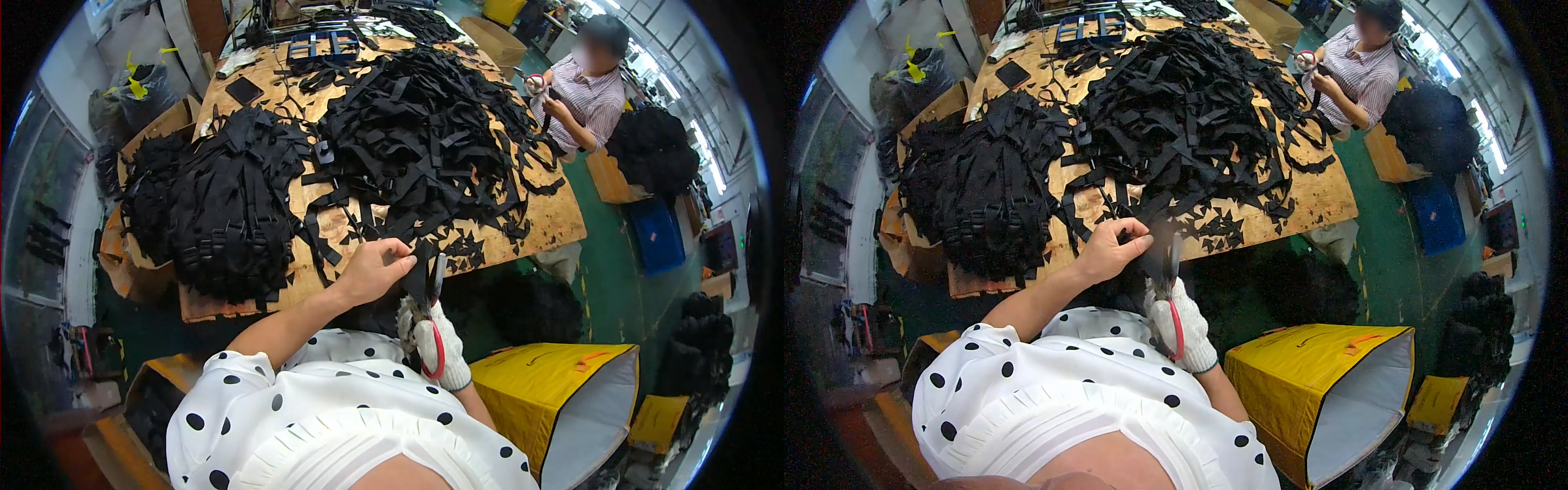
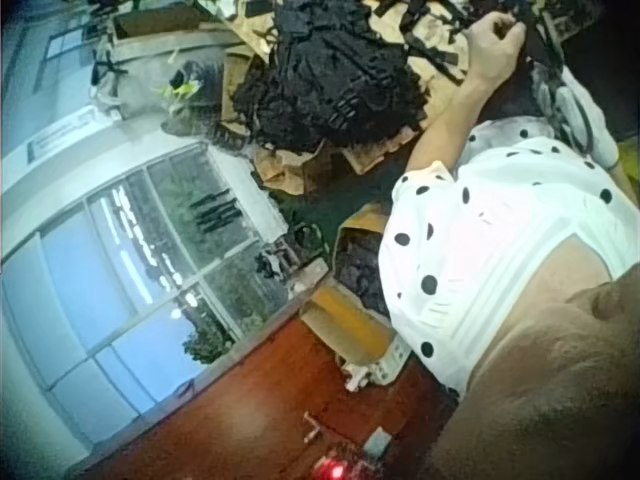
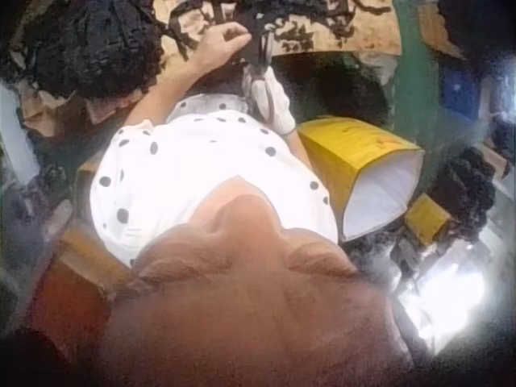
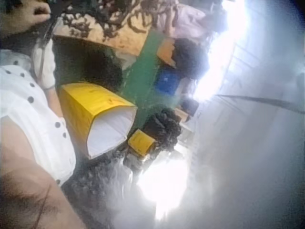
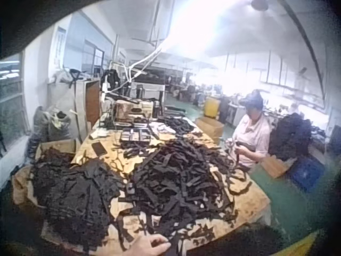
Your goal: The person picks up and separates black fabric pieces on a work table, using shears to trim individual pieces before placing them onto a pile.
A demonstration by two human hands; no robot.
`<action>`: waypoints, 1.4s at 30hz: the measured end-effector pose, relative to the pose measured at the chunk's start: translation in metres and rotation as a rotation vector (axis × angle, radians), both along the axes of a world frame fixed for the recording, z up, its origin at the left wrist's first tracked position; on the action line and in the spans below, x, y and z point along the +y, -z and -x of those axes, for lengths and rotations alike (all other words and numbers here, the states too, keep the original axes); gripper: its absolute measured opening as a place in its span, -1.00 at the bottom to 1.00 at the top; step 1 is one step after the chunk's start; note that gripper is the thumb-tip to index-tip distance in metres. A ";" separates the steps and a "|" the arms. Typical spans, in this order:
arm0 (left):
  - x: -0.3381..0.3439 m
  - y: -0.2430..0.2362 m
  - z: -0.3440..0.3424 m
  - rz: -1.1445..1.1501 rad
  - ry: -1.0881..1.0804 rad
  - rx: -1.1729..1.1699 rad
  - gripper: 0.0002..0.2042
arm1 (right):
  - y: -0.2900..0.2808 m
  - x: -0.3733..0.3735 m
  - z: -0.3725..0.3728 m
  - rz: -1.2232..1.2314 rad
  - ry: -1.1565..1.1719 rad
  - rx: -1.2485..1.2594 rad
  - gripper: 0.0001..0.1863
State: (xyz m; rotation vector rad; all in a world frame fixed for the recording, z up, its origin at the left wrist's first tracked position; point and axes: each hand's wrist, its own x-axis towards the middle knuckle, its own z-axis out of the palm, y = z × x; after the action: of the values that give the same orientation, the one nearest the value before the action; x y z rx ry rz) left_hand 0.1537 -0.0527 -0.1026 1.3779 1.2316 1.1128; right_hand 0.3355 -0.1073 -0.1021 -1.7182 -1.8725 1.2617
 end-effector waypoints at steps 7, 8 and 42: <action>0.002 0.009 -0.002 0.032 -0.001 0.055 -0.82 | 0.007 0.014 0.003 -0.042 -0.037 0.004 -0.55; 0.004 0.011 -0.003 0.029 0.004 0.069 -0.82 | 0.006 0.016 0.005 0.036 -0.013 -0.034 -0.54; 0.021 0.034 -0.023 0.168 0.192 0.087 -0.83 | 0.057 0.005 -0.019 0.010 0.066 0.609 -0.50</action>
State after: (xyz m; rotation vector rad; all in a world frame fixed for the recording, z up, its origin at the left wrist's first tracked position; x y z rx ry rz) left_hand 0.1767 -0.0315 -0.1363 1.3951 1.1978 0.8062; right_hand 0.3548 -0.1023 -0.1587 -1.1931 -1.4361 1.5448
